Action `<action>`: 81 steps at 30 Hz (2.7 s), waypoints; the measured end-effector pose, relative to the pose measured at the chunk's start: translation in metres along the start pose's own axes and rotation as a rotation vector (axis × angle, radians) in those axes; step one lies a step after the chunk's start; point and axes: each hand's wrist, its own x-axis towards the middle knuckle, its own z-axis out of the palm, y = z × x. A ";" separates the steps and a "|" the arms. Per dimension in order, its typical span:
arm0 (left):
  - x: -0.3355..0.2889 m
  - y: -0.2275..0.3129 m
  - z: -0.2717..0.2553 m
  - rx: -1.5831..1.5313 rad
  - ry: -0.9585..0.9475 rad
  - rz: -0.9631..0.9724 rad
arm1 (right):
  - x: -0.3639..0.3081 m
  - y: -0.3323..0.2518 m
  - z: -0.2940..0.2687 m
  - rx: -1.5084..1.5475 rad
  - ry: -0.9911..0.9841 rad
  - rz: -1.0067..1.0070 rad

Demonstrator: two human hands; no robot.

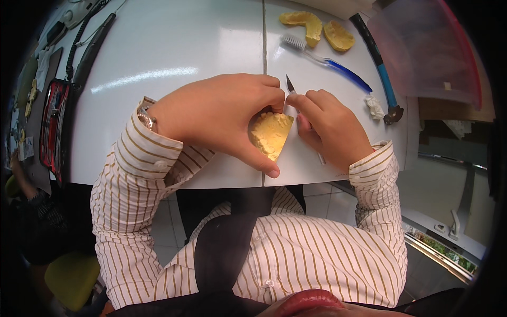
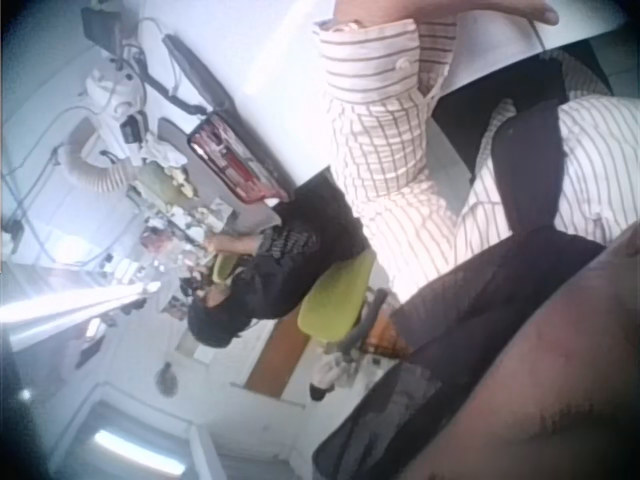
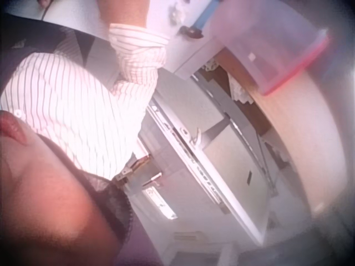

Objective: The person carves a yellow dental mold using a metal sculpting tool, carefully shaping the surface and edges. They periodically switch to a toothbrush to clean debris from the mold before resuming carving with the tool.

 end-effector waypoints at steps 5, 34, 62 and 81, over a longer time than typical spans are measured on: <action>-0.002 0.003 0.000 0.007 0.004 0.000 | 0.000 0.013 -0.017 0.390 0.078 0.099; 0.008 0.016 0.004 -0.168 -0.018 -0.090 | -0.014 0.029 -0.006 1.716 0.012 0.339; 0.008 0.027 0.023 -0.112 0.280 -0.002 | -0.015 0.019 -0.011 0.519 0.215 -0.365; 0.023 0.023 -0.006 -0.111 0.062 -0.011 | -0.043 0.014 -0.009 0.762 0.266 0.033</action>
